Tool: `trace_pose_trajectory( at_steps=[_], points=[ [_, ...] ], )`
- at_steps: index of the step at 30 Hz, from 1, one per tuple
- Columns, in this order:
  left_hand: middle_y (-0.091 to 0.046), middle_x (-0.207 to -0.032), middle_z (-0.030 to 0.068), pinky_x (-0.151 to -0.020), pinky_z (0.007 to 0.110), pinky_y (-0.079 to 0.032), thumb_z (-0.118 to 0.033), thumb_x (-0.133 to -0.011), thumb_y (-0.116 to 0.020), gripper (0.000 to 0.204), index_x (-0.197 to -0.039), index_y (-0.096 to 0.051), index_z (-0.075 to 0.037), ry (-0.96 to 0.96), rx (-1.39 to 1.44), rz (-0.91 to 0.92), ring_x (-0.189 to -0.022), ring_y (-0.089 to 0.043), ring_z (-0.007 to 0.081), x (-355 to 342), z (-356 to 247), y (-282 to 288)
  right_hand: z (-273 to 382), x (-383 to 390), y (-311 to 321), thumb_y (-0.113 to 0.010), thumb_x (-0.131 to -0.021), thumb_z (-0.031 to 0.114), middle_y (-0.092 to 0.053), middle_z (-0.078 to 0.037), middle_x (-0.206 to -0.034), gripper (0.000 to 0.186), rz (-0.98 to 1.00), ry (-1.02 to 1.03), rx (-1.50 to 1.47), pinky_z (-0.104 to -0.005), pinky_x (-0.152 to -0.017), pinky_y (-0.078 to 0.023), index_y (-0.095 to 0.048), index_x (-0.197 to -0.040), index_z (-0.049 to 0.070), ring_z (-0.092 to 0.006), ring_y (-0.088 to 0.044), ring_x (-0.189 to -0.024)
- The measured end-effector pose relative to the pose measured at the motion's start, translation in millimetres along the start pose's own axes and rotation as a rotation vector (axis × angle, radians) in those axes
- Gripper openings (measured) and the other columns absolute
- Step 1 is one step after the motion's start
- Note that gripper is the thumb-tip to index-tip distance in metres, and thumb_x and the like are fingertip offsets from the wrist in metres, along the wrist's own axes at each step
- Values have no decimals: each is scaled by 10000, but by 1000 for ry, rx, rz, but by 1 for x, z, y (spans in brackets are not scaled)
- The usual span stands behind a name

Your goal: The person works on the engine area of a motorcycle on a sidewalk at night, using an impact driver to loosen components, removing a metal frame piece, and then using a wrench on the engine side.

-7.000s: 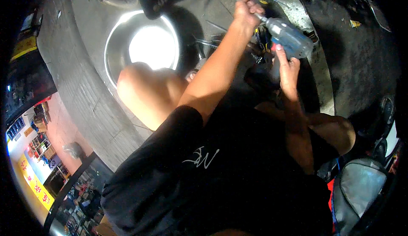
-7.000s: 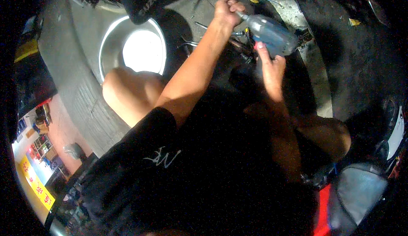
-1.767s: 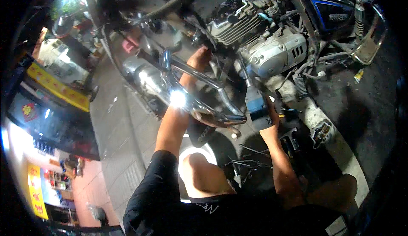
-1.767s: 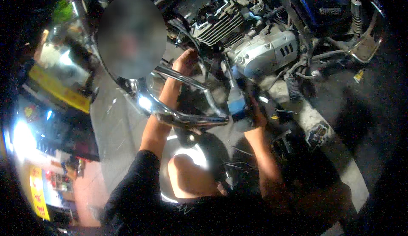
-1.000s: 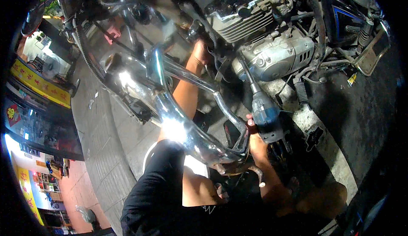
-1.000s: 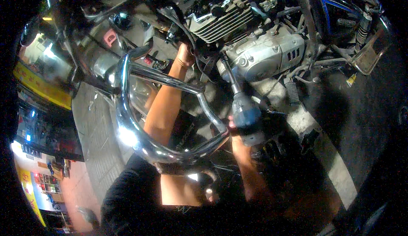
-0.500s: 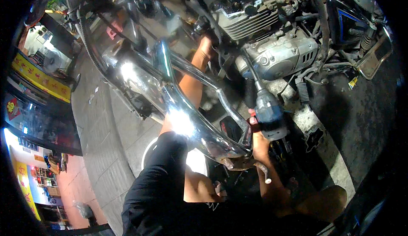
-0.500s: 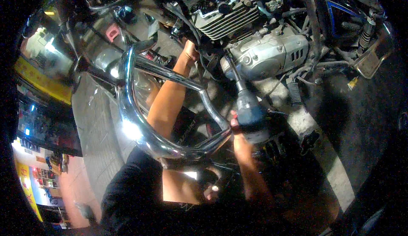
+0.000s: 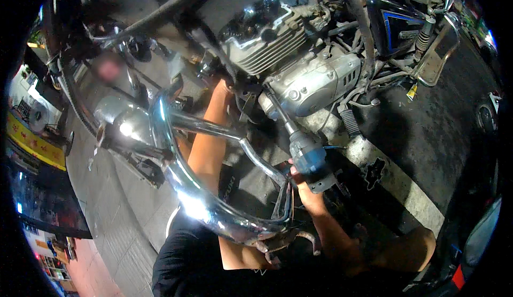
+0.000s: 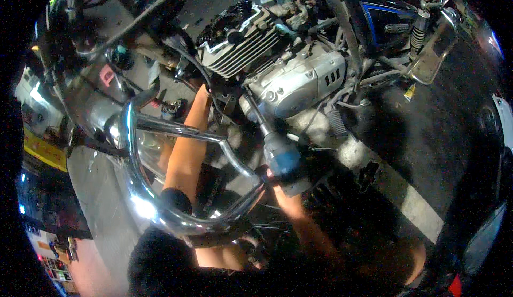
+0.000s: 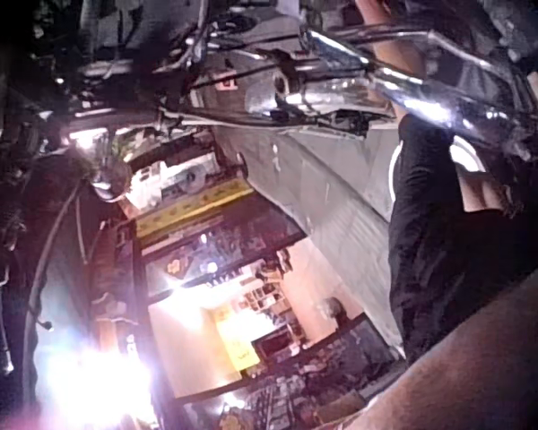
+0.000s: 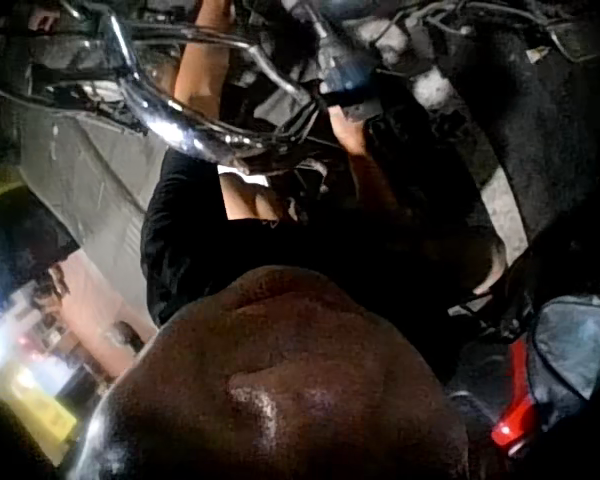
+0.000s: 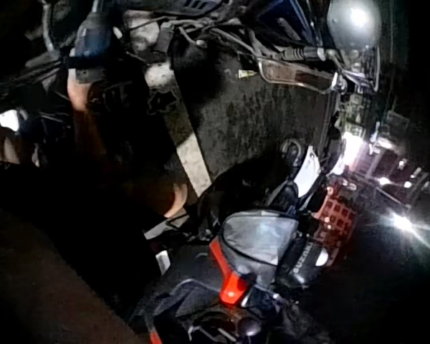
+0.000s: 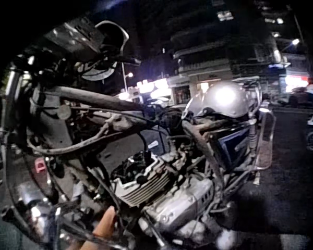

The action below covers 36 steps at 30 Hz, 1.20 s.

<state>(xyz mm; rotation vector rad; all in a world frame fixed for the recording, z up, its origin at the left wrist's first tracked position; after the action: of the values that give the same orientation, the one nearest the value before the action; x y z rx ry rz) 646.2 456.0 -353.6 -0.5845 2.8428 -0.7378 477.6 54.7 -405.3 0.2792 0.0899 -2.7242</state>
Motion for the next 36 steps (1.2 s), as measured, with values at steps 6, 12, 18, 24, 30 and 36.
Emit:
trace_pose_trajectory(
  at_steps=[6,12,18,24,30,36],
  points=[
    [-615,-990,68,-726,331,-506,-432,-926,-488,412,-1145,-577,-94,21,24,4,-844,-585,212,-9,17,-3,-15,4,7,-684,-846,140,-646,-88,-1018,203,3,227,243,-361,-800,-494,-643,-1037,84,-260,-602,-920],
    [-607,-1000,65,-725,323,-501,-426,-927,-490,411,-1162,-567,-98,-3,13,1,-852,-580,206,-7,9,27,-19,11,-12,-657,-879,128,-650,-39,-969,160,-47,-201,-259,-297,-768,-495,-637,-1018,53,-140,-596,-864],
    [-599,-1010,61,-724,316,-497,-421,-927,-491,411,-1179,-556,-103,-4,22,8,-861,-574,200,-5,17,24,-26,8,5,-638,-876,66,-666,-65,-999,145,-38,240,330,-309,-808,-492,-650,-1016,31,-162,-613,-900],
    [-592,-1020,58,-722,308,-492,-415,-927,-493,413,-1196,-546,-107,-13,23,6,-869,-569,194,-2,18,22,-40,13,6,-674,-840,32,-666,-60,-959,157,-81,118,256,-311,-791,-490,-653,-996,28,-168,-610,-864],
    [-584,-1030,54,-721,300,-488,-410,-927,-494,416,-1213,-536,-111,6,42,28,-877,-564,188,-8,34,6,-51,10,14,-700,-822,28,-665,-59,-966,207,-114,-37,151,-313,-808,-485,-642,-1021,24,-166,-605,-885],
    [-576,-1040,51,-720,293,-483,-404,-928,-496,420,-1231,-526,-115,-36,7,26,-885,-559,182,-9,26,14,-20,12,5,-686,-828,15,-660,-74,-1038,252,-53,70,110,-316,-856,-475,-625,-1073,26,-175,-603,-955]
  ],
)
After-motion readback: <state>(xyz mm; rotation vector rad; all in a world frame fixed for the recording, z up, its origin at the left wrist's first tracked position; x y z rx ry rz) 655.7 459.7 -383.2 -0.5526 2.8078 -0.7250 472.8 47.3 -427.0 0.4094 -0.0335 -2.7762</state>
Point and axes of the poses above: each hand's wrist, its own x-axis away from the middle knuckle, its own y-axis out of the back of the hand, z = x × y, the point moved 5 cm from there along -x, towards the middle knuckle
